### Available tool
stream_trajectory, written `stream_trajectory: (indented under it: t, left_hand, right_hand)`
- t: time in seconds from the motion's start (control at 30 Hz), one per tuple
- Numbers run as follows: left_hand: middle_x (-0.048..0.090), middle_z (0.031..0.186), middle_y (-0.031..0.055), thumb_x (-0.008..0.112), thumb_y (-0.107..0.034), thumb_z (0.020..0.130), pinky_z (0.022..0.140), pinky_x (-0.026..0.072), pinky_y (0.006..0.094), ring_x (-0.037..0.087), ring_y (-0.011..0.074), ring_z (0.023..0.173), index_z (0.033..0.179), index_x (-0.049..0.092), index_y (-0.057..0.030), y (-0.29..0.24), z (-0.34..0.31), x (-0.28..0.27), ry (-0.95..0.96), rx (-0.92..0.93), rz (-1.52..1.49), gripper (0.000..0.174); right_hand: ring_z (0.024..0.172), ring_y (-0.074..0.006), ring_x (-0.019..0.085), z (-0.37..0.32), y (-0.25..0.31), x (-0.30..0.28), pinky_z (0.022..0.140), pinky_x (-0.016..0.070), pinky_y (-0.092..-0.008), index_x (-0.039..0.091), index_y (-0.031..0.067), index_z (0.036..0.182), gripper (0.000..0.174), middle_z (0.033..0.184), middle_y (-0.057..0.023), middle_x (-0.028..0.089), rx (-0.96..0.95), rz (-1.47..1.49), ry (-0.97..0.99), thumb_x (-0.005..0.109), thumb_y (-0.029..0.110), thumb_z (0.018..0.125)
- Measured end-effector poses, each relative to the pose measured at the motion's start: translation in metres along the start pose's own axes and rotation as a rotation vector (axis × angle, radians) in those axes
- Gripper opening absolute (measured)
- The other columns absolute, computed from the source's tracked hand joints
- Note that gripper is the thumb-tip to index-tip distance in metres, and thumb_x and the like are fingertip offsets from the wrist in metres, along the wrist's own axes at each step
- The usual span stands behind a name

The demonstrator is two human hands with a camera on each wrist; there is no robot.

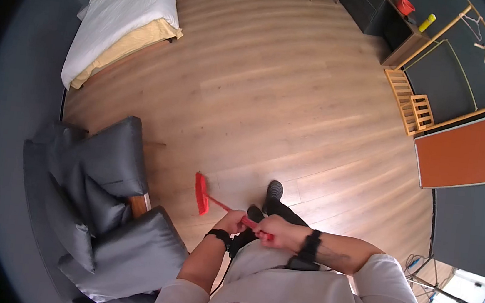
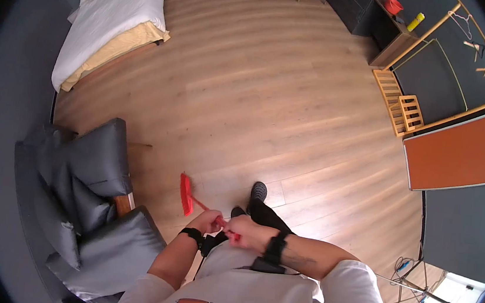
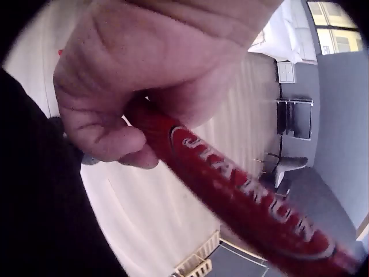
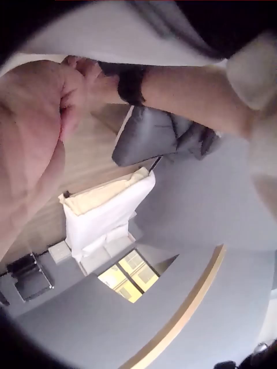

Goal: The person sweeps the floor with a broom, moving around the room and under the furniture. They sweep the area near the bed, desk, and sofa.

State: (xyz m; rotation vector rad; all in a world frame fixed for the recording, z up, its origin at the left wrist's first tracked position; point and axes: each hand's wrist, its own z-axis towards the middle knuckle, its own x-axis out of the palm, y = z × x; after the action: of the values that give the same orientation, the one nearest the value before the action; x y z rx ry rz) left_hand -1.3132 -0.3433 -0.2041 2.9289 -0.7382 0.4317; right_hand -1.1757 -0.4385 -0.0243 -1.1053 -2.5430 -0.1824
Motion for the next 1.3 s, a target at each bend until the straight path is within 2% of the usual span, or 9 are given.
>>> stream_trajectory:
  t: [0.17,0.23,0.37,0.6,0.73,0.8,0.97,1.2,1.3]
  left_hand:
    - [0.049,0.055,0.0032,0.054,-0.011,0.073,0.039,0.0376,0.0227,0.047,0.0152,0.045,0.064,0.047,-0.0090,0.002,-0.043,0.027,0.136,-0.027,-0.003,0.011]
    - [0.051,0.055,0.0034,0.055,-0.012,0.074,0.039,0.0365,0.0230,0.048,0.0146,0.045,0.065,0.049,-0.0088,0.012,-0.056,0.023,0.123,-0.006,-0.011,0.011]
    - [0.052,0.054,0.0039,0.054,-0.012,0.075,0.038,0.0342,0.0247,0.048,0.0145,0.044,0.065,0.049,-0.0088,0.037,-0.074,-0.001,0.168,0.058,-0.110,0.012]
    - [0.045,0.053,0.0037,0.047,-0.011,0.074,0.037,0.0335,0.0238,0.040,0.0143,0.041,0.065,0.045,-0.0088,0.041,-0.013,-0.081,-0.110,0.024,-0.321,0.010]
    - [0.046,0.054,0.0024,0.046,-0.015,0.077,0.037,0.0360,0.0226,0.044,0.0126,0.044,0.064,0.044,-0.0087,0.050,0.000,-0.100,-0.016,-0.066,-0.103,0.015]
    - [0.046,0.054,0.0030,0.047,-0.015,0.076,0.037,0.0355,0.0231,0.044,0.0138,0.044,0.066,0.045,-0.0087,0.057,0.005,-0.084,0.011,-0.061,-0.019,0.013]
    - [0.048,0.053,0.0028,0.051,-0.014,0.076,0.038,0.0362,0.0234,0.047,0.0143,0.045,0.066,0.048,-0.0084,0.062,-0.008,-0.018,0.186,-0.146,0.122,0.012]
    - [0.048,0.053,0.0040,0.051,-0.010,0.073,0.034,0.0304,0.0222,0.045,0.0131,0.043,0.064,0.047,-0.0080,0.065,-0.068,0.026,0.131,-0.023,-0.051,0.011]
    - [0.046,0.052,0.0056,0.051,-0.007,0.070,0.032,0.0271,0.0224,0.043,0.0138,0.040,0.064,0.046,-0.0072,0.058,-0.052,0.021,0.054,0.065,-0.079,0.008]
  right_hand:
    - [0.044,-0.0091,0.041,-0.035,-0.014,-0.012,0.035,0.0328,-0.0183,0.044,0.0052,0.067,0.012,0.056,-0.0013,0.042,0.075,0.108,0.030,0.051,0.000,0.076]
    - [0.044,-0.0060,0.040,-0.044,-0.016,-0.012,0.035,0.0311,-0.0149,0.046,0.0060,0.082,0.009,0.063,-0.0020,0.044,0.119,-0.007,0.116,0.051,0.001,0.076]
    - [0.043,-0.0047,0.040,-0.058,-0.028,0.010,0.033,0.0318,-0.0151,0.047,0.0075,0.079,0.009,0.059,-0.0009,0.044,0.058,-0.320,0.132,0.052,0.002,0.075]
    - [0.037,-0.0044,0.038,0.055,-0.021,0.021,0.031,0.0321,-0.0158,0.048,0.0029,0.077,0.005,0.055,-0.0009,0.046,0.235,-0.207,0.213,0.053,0.005,0.076]
    - [0.039,-0.0052,0.041,0.060,-0.036,0.032,0.032,0.0330,-0.0168,0.049,0.0000,0.075,0.008,0.056,-0.0017,0.047,0.217,-0.160,0.164,0.054,0.006,0.077]
    - [0.038,-0.0061,0.041,0.038,-0.044,0.027,0.032,0.0325,-0.0175,0.049,-0.0004,0.074,0.009,0.056,-0.0026,0.047,0.098,-0.264,0.058,0.052,0.007,0.079]
    - [0.039,-0.0061,0.038,-0.019,-0.054,-0.005,0.032,0.0295,-0.0169,0.048,0.0019,0.071,0.009,0.057,-0.0017,0.044,0.133,-0.181,-0.051,0.051,0.005,0.078]
    - [0.043,-0.0062,0.041,-0.080,-0.052,-0.008,0.032,0.0292,-0.0178,0.048,0.0047,0.070,0.008,0.056,-0.0012,0.045,0.004,-0.337,0.012,0.053,0.001,0.073]
    - [0.041,-0.0064,0.040,-0.072,-0.050,-0.014,0.032,0.0286,-0.0186,0.049,0.0047,0.072,0.007,0.055,-0.0007,0.044,-0.077,-0.408,0.015,0.053,0.000,0.071]
